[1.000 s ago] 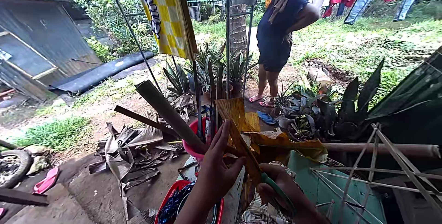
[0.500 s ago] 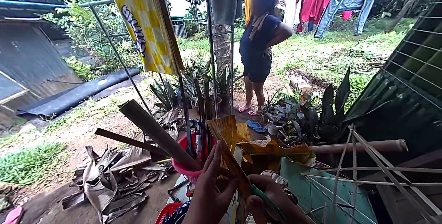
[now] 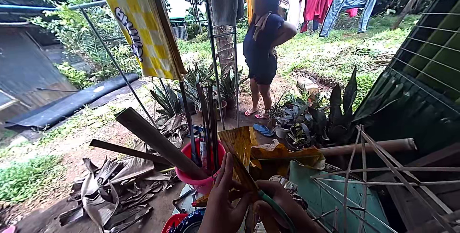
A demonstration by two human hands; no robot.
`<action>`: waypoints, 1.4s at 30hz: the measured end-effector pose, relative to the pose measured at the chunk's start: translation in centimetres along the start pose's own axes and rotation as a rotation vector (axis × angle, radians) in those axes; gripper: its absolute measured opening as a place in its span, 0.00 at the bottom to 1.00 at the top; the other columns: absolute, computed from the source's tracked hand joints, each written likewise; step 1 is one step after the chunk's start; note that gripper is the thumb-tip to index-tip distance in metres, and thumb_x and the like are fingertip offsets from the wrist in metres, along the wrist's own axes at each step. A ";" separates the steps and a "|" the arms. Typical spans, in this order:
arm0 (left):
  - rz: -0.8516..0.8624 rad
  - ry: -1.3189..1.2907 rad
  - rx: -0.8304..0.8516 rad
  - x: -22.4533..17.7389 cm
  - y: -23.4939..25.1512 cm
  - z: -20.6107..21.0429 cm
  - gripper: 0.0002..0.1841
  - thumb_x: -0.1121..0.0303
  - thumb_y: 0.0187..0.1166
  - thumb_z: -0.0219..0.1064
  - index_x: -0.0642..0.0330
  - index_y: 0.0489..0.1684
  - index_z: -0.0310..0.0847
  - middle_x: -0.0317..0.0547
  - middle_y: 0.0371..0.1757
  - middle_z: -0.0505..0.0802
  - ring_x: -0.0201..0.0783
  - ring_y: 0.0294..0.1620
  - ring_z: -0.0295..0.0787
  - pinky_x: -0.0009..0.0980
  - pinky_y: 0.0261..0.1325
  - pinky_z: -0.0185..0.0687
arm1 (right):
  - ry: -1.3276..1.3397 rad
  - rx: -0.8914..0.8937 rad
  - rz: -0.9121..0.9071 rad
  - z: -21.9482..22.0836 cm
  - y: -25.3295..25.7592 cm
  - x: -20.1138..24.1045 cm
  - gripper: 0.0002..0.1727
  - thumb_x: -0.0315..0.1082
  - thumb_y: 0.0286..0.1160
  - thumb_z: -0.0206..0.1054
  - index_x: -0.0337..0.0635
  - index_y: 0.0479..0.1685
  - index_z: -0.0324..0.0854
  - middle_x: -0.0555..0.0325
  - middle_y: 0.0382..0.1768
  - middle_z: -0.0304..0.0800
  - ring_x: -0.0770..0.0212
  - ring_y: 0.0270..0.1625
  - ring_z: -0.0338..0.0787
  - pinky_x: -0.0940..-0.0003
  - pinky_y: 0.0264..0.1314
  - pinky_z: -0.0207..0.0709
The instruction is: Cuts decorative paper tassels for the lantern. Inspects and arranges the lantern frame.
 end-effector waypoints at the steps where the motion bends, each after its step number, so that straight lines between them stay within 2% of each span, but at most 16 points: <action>1: 0.002 -0.005 0.005 0.0 0.0 0.1 0.55 0.82 0.63 0.79 0.65 0.95 0.44 0.50 0.94 0.56 0.31 0.47 0.93 0.31 0.49 0.96 | 0.002 0.000 0.001 0.0 0.0 0.0 0.22 0.53 0.68 0.79 0.43 0.45 0.88 0.69 0.32 0.91 0.80 0.34 0.87 0.80 0.38 0.82; 6: 0.005 -0.011 0.021 0.4 -0.2 0.6 0.57 0.82 0.63 0.79 0.64 0.96 0.40 0.51 0.92 0.58 0.33 0.48 0.94 0.32 0.51 0.96 | 0.034 0.001 0.038 0.1 0.0 -0.3 0.25 0.55 0.68 0.78 0.42 0.48 0.86 0.67 0.33 0.89 0.78 0.31 0.86 0.79 0.35 0.81; 11: 0.015 -0.019 0.050 0.9 -0.6 1.6 0.55 0.82 0.64 0.78 0.67 0.95 0.40 0.53 0.93 0.55 0.31 0.48 0.93 0.31 0.49 0.95 | -0.018 -0.009 0.096 0.0 -0.1 -0.3 0.32 0.61 0.69 0.75 0.42 0.55 0.82 0.65 0.36 0.90 0.75 0.30 0.87 0.77 0.32 0.83; 15: 0.006 -0.124 0.081 1.0 -1.1 1.5 0.62 0.80 0.67 0.78 0.56 0.97 0.25 0.51 0.92 0.59 0.38 0.57 0.93 0.37 0.55 0.96 | -0.203 0.009 -0.023 -0.6 0.2 0.2 0.31 0.61 0.69 0.75 0.40 0.52 0.84 0.64 0.33 0.89 0.76 0.34 0.87 0.77 0.36 0.84; 17: 0.010 -0.143 0.046 0.8 -1.2 0.5 0.61 0.79 0.69 0.77 0.55 0.96 0.25 0.49 0.90 0.66 0.40 0.56 0.94 0.37 0.53 0.96 | -0.276 0.038 -0.053 -0.7 0.1 0.6 0.30 0.61 0.69 0.75 0.41 0.51 0.84 0.67 0.30 0.88 0.79 0.32 0.85 0.80 0.34 0.82; 19: -0.011 -0.165 0.025 0.5 -1.0 -0.8 0.55 0.76 0.76 0.72 0.57 0.96 0.25 0.48 0.85 0.73 0.42 0.54 0.94 0.39 0.51 0.96 | -0.327 0.062 -0.055 -1.0 -0.1 0.8 0.31 0.61 0.68 0.76 0.41 0.52 0.85 0.66 0.31 0.89 0.79 0.31 0.86 0.80 0.33 0.82; 21: -0.029 -0.141 0.011 0.2 -0.2 -2.2 0.47 0.65 0.83 0.68 0.60 0.95 0.32 0.47 0.80 0.79 0.42 0.53 0.94 0.38 0.48 0.96 | -0.366 0.083 -0.065 -1.3 -0.1 0.8 0.32 0.62 0.66 0.76 0.41 0.53 0.86 0.66 0.31 0.89 0.79 0.31 0.85 0.81 0.34 0.81; 23: -0.039 -0.102 0.015 0.0 0.8 -3.1 0.36 0.58 0.87 0.64 0.61 0.92 0.53 0.47 0.73 0.85 0.39 0.50 0.94 0.36 0.46 0.96 | -0.426 0.108 -0.063 -1.5 -0.3 0.8 0.33 0.63 0.65 0.77 0.41 0.53 0.86 0.66 0.32 0.89 0.80 0.32 0.85 0.81 0.36 0.82; 24: -0.039 -0.087 0.036 0.0 1.2 -3.2 0.33 0.56 0.87 0.63 0.60 0.88 0.62 0.46 0.68 0.88 0.38 0.49 0.94 0.35 0.45 0.95 | -0.451 0.124 -0.061 -1.5 -0.5 0.8 0.34 0.64 0.64 0.77 0.41 0.53 0.87 0.65 0.33 0.90 0.81 0.33 0.85 0.81 0.36 0.82; 25: -0.034 -0.072 0.071 0.0 1.7 -3.1 0.31 0.56 0.86 0.64 0.60 0.86 0.68 0.45 0.67 0.88 0.36 0.48 0.93 0.33 0.46 0.94 | -0.468 0.137 -0.064 -1.5 -0.6 0.8 0.34 0.64 0.63 0.78 0.41 0.54 0.87 0.65 0.33 0.90 0.81 0.33 0.85 0.82 0.36 0.82; 27: -0.045 -0.042 0.108 0.0 2.3 -3.0 0.30 0.61 0.79 0.73 0.60 0.80 0.76 0.45 0.71 0.86 0.34 0.49 0.93 0.29 0.46 0.95 | -0.468 0.153 -0.058 -1.5 -0.7 0.8 0.34 0.64 0.63 0.78 0.41 0.55 0.87 0.66 0.31 0.88 0.82 0.31 0.82 0.84 0.34 0.78; 29: -0.074 -0.034 0.097 0.1 2.4 -2.8 0.34 0.71 0.70 0.80 0.63 0.79 0.76 0.48 0.74 0.84 0.37 0.51 0.94 0.32 0.48 0.96 | -0.453 0.149 -0.041 -1.7 -0.8 0.7 0.34 0.63 0.63 0.78 0.42 0.56 0.87 0.66 0.31 0.89 0.82 0.31 0.82 0.84 0.33 0.78; 32: -0.037 -0.025 0.078 -0.1 2.3 -2.4 0.38 0.79 0.66 0.79 0.68 0.82 0.71 0.51 0.78 0.80 0.39 0.50 0.95 0.34 0.52 0.97 | -0.437 0.133 -0.015 -2.0 -1.0 0.4 0.33 0.63 0.63 0.79 0.42 0.53 0.87 0.68 0.29 0.86 0.82 0.29 0.80 0.85 0.32 0.76; 36: 0.045 -0.003 0.038 -0.5 1.7 -2.1 0.38 0.80 0.69 0.77 0.69 0.85 0.67 0.51 0.82 0.77 0.36 0.48 0.95 0.32 0.54 0.96 | -0.423 0.126 -0.008 -2.1 -1.0 0.4 0.32 0.64 0.65 0.77 0.42 0.51 0.86 0.68 0.28 0.86 0.81 0.29 0.81 0.83 0.31 0.77; 42: 0.086 0.024 0.032 -0.8 1.1 -1.9 0.40 0.82 0.69 0.76 0.68 0.86 0.65 0.52 0.84 0.75 0.37 0.46 0.96 0.33 0.52 0.97 | -0.409 0.170 -0.027 -1.4 -1.0 0.3 0.32 0.62 0.66 0.77 0.40 0.50 0.84 0.66 0.28 0.85 0.79 0.28 0.81 0.82 0.31 0.77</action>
Point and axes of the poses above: each hand's wrist, its own y-axis towards the middle knuckle, its own z-axis out of the palm, x = y × z, the point moved 10 cm from there along y, towards the middle knuckle
